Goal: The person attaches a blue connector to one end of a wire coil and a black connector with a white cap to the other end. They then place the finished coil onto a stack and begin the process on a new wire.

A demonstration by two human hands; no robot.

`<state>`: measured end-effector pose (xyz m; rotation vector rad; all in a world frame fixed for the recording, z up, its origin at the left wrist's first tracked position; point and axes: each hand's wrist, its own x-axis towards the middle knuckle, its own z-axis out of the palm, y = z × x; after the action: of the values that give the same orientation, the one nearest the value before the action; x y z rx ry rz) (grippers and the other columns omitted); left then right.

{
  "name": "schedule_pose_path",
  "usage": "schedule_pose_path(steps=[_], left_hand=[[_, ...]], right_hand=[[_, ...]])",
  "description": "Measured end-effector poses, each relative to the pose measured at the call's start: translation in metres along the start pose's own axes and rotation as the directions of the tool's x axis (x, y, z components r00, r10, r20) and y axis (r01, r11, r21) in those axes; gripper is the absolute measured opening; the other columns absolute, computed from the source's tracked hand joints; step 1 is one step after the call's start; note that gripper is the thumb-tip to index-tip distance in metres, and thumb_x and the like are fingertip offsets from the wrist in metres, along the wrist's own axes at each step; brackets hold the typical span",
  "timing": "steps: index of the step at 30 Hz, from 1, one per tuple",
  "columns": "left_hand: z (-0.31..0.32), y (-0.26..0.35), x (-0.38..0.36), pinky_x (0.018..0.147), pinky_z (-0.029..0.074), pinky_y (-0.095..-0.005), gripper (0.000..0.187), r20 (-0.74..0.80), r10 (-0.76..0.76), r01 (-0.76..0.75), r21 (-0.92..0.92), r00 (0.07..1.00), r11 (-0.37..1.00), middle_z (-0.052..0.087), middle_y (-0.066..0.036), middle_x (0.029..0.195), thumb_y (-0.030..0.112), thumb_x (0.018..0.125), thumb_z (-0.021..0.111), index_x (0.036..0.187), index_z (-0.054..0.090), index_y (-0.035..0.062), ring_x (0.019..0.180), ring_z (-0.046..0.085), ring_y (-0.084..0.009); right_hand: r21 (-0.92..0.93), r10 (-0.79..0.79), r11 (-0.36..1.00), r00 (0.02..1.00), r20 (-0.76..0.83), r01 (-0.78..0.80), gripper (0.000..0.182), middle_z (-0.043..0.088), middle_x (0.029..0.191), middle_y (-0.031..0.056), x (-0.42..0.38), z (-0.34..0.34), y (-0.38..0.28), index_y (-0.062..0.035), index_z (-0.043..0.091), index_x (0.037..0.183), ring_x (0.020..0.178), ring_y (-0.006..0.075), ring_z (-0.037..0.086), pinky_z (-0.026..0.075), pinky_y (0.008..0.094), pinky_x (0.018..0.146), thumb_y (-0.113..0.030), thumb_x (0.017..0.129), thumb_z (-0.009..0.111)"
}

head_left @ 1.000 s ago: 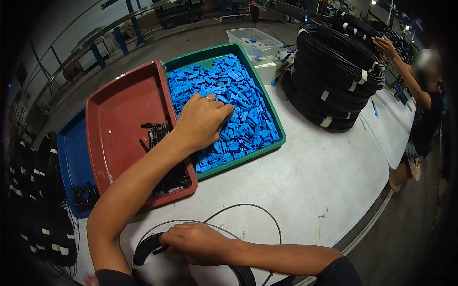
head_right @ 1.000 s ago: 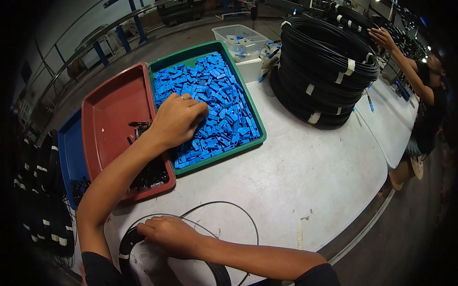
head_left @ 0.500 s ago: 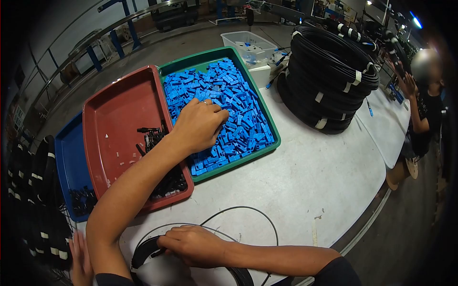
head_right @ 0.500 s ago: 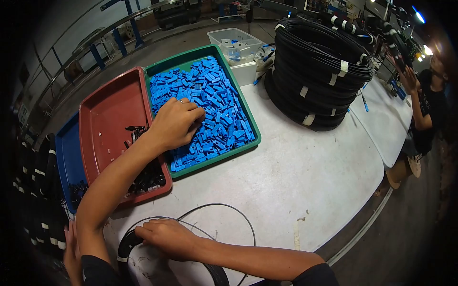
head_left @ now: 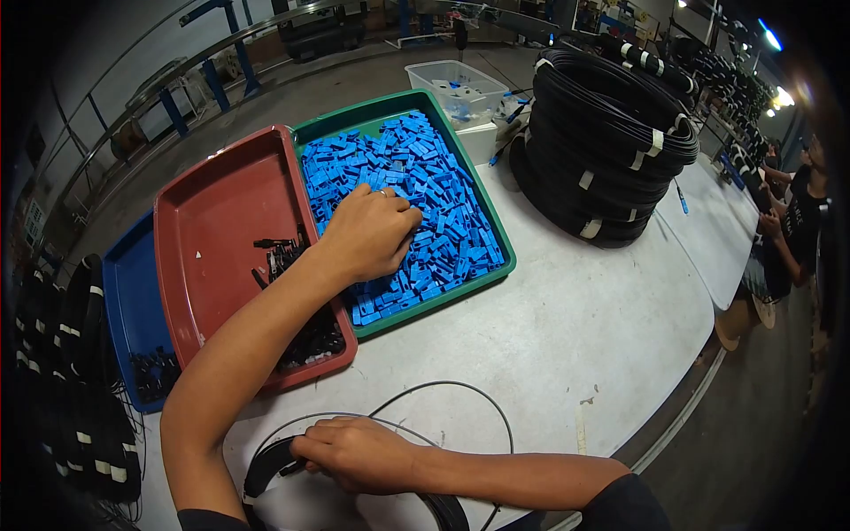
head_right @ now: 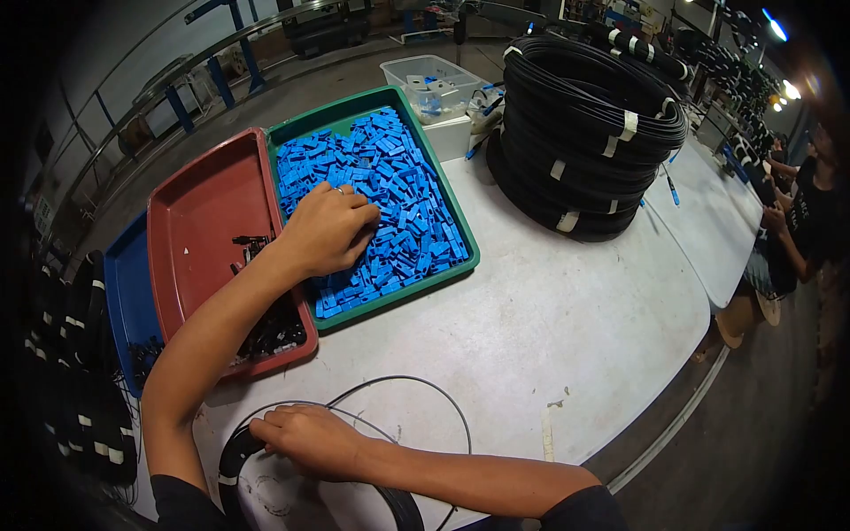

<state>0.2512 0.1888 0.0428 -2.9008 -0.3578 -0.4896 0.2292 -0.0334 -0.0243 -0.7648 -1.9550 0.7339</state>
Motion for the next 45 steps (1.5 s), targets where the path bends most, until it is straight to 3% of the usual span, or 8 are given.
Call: schedule_pose_path(steps=[18, 26, 30, 33, 35, 38, 40, 45], left_hand=[[-0.025, -0.006, -0.009, 0.082, 0.049, -0.0428, 0.021, -0.090, -0.146, 0.115, -0.289, 0.985, 0.950, 0.070, -0.010, 0.095, 0.013, 0.080, 0.080, 0.094, 0.067, 0.0056, 0.093, 0.065, -0.0288], [-0.083, 0.028, -0.124, 0.068, 0.048, -0.0275, 0.027, -0.193, -0.479, 0.259, -0.641, 0.856, 0.722, 0.069, -0.007, 0.093, 0.009, 0.088, 0.072, 0.114, 0.070, 0.0041, 0.075, 0.062, -0.0112], [-0.103, 0.058, -0.211, 0.071, 0.045, -0.0222, 0.024, 0.036, -0.618, 0.454, -0.712, 0.785, 0.536, 0.066, -0.002, 0.093, 0.012, 0.093, 0.069, 0.114, 0.067, 0.0005, 0.079, 0.059, -0.0069], [-0.081, 0.068, -0.264, 0.076, 0.049, -0.0230, 0.020, 0.040, -0.682, 0.416, -0.817, 0.730, 0.398, 0.066, -0.004, 0.096, 0.008, 0.093, 0.067, 0.112, 0.064, 0.0018, 0.084, 0.061, -0.0084], [-0.065, 0.072, -0.287, 0.084, 0.054, -0.0275, 0.017, 0.006, -0.734, 0.179, -0.971, 0.679, 0.157, 0.068, -0.007, 0.101, 0.003, 0.093, 0.065, 0.109, 0.060, 0.0038, 0.092, 0.063, -0.0111], [-0.072, 0.079, -0.297, 0.088, 0.056, -0.0316, 0.018, 0.136, -0.696, 0.199, -0.980, 0.705, 0.010, 0.069, -0.010, 0.106, -0.001, 0.091, 0.063, 0.107, 0.059, 0.0047, 0.096, 0.065, -0.0137], [-0.073, 0.084, -0.293, 0.085, 0.056, -0.0301, 0.017, 0.059, -0.683, 0.101, -0.995, 0.728, 0.021, 0.071, -0.009, 0.103, 0.002, 0.091, 0.069, 0.107, 0.063, 0.0024, 0.093, 0.066, -0.0134], [-0.086, 0.099, -0.295, 0.081, 0.052, -0.0253, 0.021, 0.248, -0.608, 0.350, -0.935, 0.755, 0.053, 0.073, -0.004, 0.093, 0.012, 0.087, 0.081, 0.104, 0.074, 0.0004, 0.086, 0.066, -0.0105]], right_hand=[[-0.036, -0.020, 0.999, 1.000, 0.001, 0.020, 0.017, 0.065, 0.085, 0.0140, 0.000, -0.004, -0.004, -0.0033, 0.059, 0.100, 0.082, 0.0351, 0.067, 0.054, 0.0442, 0.075, -0.003, 0.085, 0.066], [-0.030, 0.050, 0.998, 0.998, -0.030, -0.051, 0.014, 0.064, 0.086, 0.0187, 0.004, -0.011, -0.011, -0.0019, 0.060, 0.099, 0.084, 0.0413, 0.065, 0.051, 0.0482, 0.075, -0.004, 0.086, 0.065], [-0.088, 0.016, 0.996, 0.997, -0.077, -0.022, 0.019, 0.063, 0.085, 0.0185, 0.007, -0.011, -0.012, -0.0034, 0.062, 0.103, 0.080, 0.0406, 0.065, 0.051, 0.0471, 0.071, -0.003, 0.085, 0.069], [-0.139, 0.024, 0.990, 0.998, -0.058, -0.032, 0.021, 0.066, 0.088, 0.0172, 0.008, -0.013, -0.012, -0.0022, 0.066, 0.104, 0.080, 0.0372, 0.067, 0.053, 0.0429, 0.071, 0.003, 0.084, 0.069], [-0.186, -0.012, 0.983, 0.998, -0.055, 0.001, 0.022, 0.064, 0.086, 0.0162, 0.009, -0.014, -0.014, -0.0028, 0.067, 0.104, 0.077, 0.0358, 0.066, 0.052, 0.0422, 0.068, 0.003, 0.083, 0.069], [-0.213, 0.013, 0.977, 0.999, -0.034, -0.020, 0.024, 0.064, 0.084, 0.0142, 0.010, -0.015, -0.023, -0.0032, 0.068, 0.105, 0.076, 0.0339, 0.066, 0.052, 0.0406, 0.067, 0.005, 0.083, 0.069], [-0.246, 0.007, 0.969, 1.000, -0.025, -0.013, 0.026, 0.064, 0.085, 0.0126, 0.010, -0.015, -0.023, -0.0036, 0.069, 0.105, 0.075, 0.0310, 0.066, 0.053, 0.0386, 0.065, 0.007, 0.081, 0.069], [-0.273, 0.047, 0.960, 0.998, -0.029, -0.053, 0.031, 0.064, 0.086, 0.0121, 0.009, -0.015, -0.026, -0.0046, 0.069, 0.107, 0.075, 0.0293, 0.066, 0.053, 0.0381, 0.064, 0.010, 0.080, 0.068]])
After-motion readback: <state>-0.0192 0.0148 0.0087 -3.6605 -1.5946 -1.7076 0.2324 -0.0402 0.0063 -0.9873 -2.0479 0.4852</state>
